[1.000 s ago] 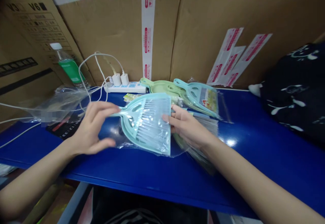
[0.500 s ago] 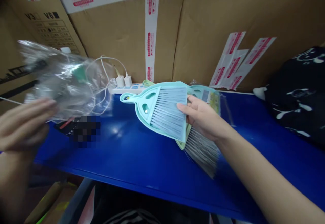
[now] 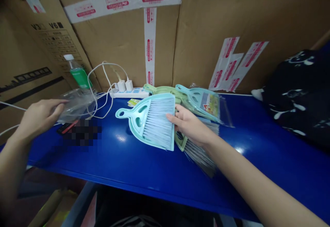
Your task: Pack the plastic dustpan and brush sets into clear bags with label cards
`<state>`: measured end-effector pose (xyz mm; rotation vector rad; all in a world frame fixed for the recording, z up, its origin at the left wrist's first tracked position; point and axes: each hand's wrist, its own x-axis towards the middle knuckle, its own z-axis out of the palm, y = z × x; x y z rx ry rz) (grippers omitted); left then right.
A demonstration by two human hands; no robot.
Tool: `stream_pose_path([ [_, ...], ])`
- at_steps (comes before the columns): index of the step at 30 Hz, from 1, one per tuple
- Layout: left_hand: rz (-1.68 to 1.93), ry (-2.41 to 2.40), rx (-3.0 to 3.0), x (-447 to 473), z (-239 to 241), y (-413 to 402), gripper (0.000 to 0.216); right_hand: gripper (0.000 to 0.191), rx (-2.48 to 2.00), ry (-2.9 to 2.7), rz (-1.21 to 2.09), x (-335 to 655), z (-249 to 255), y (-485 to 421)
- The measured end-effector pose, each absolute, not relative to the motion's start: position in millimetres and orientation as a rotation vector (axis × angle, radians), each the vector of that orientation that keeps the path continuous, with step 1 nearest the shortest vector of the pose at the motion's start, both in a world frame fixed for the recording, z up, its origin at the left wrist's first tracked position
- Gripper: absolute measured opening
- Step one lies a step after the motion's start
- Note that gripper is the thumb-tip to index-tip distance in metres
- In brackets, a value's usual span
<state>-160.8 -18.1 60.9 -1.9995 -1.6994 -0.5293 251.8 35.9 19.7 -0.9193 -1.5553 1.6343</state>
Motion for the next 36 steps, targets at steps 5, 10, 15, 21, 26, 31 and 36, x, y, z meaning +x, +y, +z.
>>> stream_pose_path([
  [5, -0.325, -1.367, -2.517, -63.1, 58.5, -17.2, 0.051, 0.071, -0.869, -1.637, 1.638, 250.8, 21.6, 32.7],
  [10, -0.179, -1.255, -2.627, -11.3, 49.0, 4.3, 0.028, 0.062, -0.996, -1.766, 1.515, 261.6, 25.5, 40.2],
  [15, -0.279, -1.264, -2.494, -7.2, 48.7, 17.0, 0.028, 0.030, -1.087, -1.868, 0.354, 266.3, 37.4, 31.8],
  [21, -0.276, -1.202, -2.459, 8.1, 45.4, 15.2, 0.030, 0.026, -0.760, -2.454, -0.104, 242.9, 28.6, 4.6],
  [26, -0.238, -1.107, -2.495, 20.1, 45.1, 16.3, 0.029, 0.018, -0.854, -2.474, -0.186, 238.6, 19.6, 3.0],
  [31, -0.249, -1.107, -2.535, 28.4, 55.3, 17.6, 0.029, 0.016, -0.898, -2.449, -0.353, 242.2, 25.4, -2.1],
  [36, -0.197, -1.119, -2.582, 42.0, 72.7, 19.8, 0.029, 0.014, -0.966, -2.419, -0.434, 245.4, 30.5, -8.0],
])
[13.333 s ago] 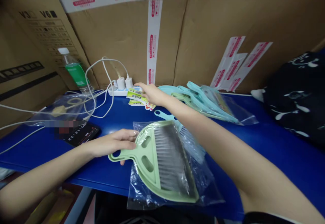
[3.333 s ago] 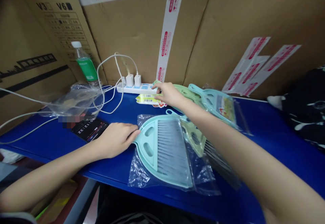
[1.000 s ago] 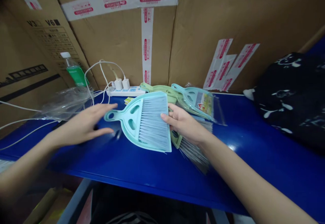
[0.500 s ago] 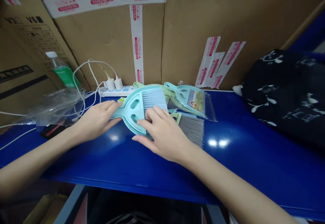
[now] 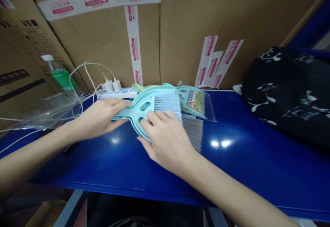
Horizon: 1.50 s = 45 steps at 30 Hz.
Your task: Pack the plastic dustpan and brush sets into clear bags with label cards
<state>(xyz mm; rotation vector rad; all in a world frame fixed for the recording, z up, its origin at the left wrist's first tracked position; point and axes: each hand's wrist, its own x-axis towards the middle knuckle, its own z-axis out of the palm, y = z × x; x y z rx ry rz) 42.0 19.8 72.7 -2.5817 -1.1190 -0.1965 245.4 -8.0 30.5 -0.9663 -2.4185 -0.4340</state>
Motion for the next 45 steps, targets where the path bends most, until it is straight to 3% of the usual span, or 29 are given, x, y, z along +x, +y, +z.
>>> stream_pose_path([
  [8, -0.078, -1.282, -2.524, 42.0, 91.3, 46.1, 0.027, 0.019, -1.292, -2.371, -0.471, 265.8, 40.4, -10.6],
  [13, -0.111, -1.344, -2.439, 14.5, 107.9, 86.0, 0.033, 0.024, -1.572, -2.501, -0.348, 276.0, 38.0, -5.1],
  [19, -0.001, -1.310, -2.542, 10.9, 113.8, 127.6, 0.031, 0.025, -1.515, -2.783, -0.037, 281.6, 43.2, 8.4],
  [26, 0.162, -1.279, -2.638, 22.4, 108.1, 154.5, 0.036, 0.026, -1.781, -2.212, -0.432, 305.8, 35.8, 59.5],
  [30, 0.197, -1.293, -2.645, 29.0, 101.4, 167.4, 0.037, 0.039, -1.910, -2.325, -0.342, 309.4, 27.4, 75.9],
  [38, 0.133, -1.216, -2.730, 48.2, 86.5, 175.6, 0.039, 0.028, -2.045, -2.330, -0.316, 308.0, 31.5, 80.6],
  [45, 0.299, -1.338, -2.486, 68.4, 68.6, 176.1, 0.046, 0.021, -2.132, -2.379, -0.280, 314.4, 41.2, 77.1],
])
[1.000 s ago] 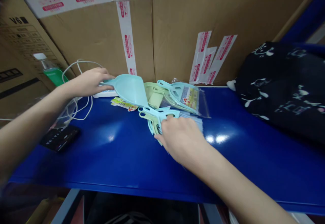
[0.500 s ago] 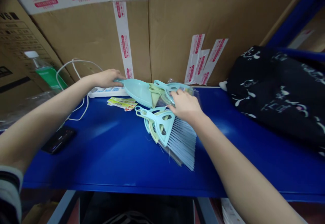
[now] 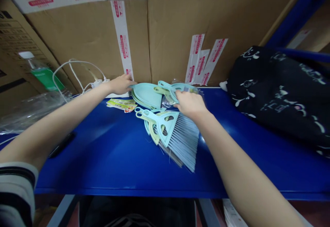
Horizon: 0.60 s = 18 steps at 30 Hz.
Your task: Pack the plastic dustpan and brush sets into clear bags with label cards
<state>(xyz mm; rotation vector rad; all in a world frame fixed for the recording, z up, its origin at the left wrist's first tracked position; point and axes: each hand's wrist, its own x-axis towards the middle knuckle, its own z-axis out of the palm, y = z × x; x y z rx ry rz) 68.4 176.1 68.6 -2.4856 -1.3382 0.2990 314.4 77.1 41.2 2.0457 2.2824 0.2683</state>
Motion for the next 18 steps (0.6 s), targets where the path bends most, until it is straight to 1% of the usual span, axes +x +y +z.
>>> stream_pose_path([
  [3, 0.375, -1.367, -2.429, 69.7, 67.9, 176.3, 0.046, 0.019, 2.006, 2.291, 0.233, 319.7, 42.9, 77.6],
  [7, 0.425, -1.332, -2.342, 69.2, 72.2, 170.7, 0.045, 0.023, 1.954, 2.313, 0.217, 324.5, 42.0, 79.6],
  [11, 0.381, -1.257, -2.219, 71.1, 77.8, 156.7, 0.044, 0.019, 1.902, 2.310, 0.171, 327.2, 41.2, 81.0],
  [14, 0.344, -1.209, -2.190, 70.9, 84.3, 141.6, 0.038, 0.015, 1.841, 2.321, 0.182, 328.2, 42.7, 79.9],
  [18, 0.319, -1.170, -2.157, 61.7, 96.4, 117.8, 0.034, 0.018, 1.829, 2.371, 0.262, 328.6, 47.0, 76.0],
])
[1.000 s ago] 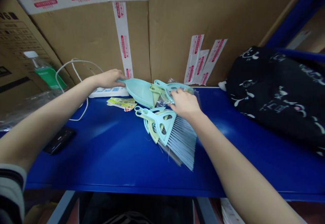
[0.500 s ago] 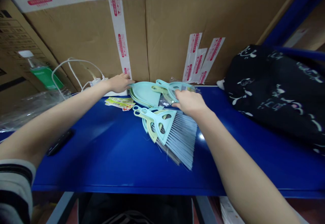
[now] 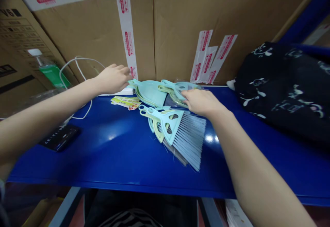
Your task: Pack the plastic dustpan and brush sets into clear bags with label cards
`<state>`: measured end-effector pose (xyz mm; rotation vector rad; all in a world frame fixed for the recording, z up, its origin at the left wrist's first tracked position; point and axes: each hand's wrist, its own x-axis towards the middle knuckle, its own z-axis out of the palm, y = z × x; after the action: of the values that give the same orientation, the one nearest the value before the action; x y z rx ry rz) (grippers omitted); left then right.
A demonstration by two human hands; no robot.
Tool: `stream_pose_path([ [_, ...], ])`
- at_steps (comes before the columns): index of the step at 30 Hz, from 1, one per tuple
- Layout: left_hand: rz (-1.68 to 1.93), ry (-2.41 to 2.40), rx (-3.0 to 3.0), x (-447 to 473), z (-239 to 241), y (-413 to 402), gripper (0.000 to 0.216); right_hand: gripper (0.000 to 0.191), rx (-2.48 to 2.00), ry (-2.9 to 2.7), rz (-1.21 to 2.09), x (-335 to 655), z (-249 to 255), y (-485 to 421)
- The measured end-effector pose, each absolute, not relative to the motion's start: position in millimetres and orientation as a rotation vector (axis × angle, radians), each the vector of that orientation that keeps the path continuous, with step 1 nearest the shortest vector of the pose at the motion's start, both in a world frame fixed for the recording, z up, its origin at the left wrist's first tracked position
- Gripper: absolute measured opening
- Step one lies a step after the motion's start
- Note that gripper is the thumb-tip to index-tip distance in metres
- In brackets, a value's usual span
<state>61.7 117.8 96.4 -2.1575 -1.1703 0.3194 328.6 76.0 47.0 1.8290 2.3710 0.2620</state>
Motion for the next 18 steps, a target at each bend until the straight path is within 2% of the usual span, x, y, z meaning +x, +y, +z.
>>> stream_pose_path([
  [6, 0.174, -1.176, -2.234, 31.9, 107.7, 81.0, 0.034, 0.013, 1.949, 2.499, 0.435, 320.0, 54.2, 65.2],
  [9, -0.014, -1.265, -2.328, 18.1, 100.6, 57.5, 0.038, 0.014, 1.846, 2.654, 0.496, 303.8, 56.6, 49.5],
  [11, -0.225, -1.325, -2.383, 11.3, 91.1, 39.4, 0.050, 0.019, 1.582, 2.838, 0.574, 289.5, 55.5, 35.1],
  [14, -0.467, -1.377, -2.507, 4.3, 75.8, 15.3, 0.079, 0.026, 1.052, 3.086, 0.678, 267.2, 47.7, 13.2],
  [18, -0.455, -1.501, -2.753, -1.4, 60.4, 1.9, 0.076, 0.024, 0.579, 3.245, 0.692, 244.1, 29.4, -5.5],
])
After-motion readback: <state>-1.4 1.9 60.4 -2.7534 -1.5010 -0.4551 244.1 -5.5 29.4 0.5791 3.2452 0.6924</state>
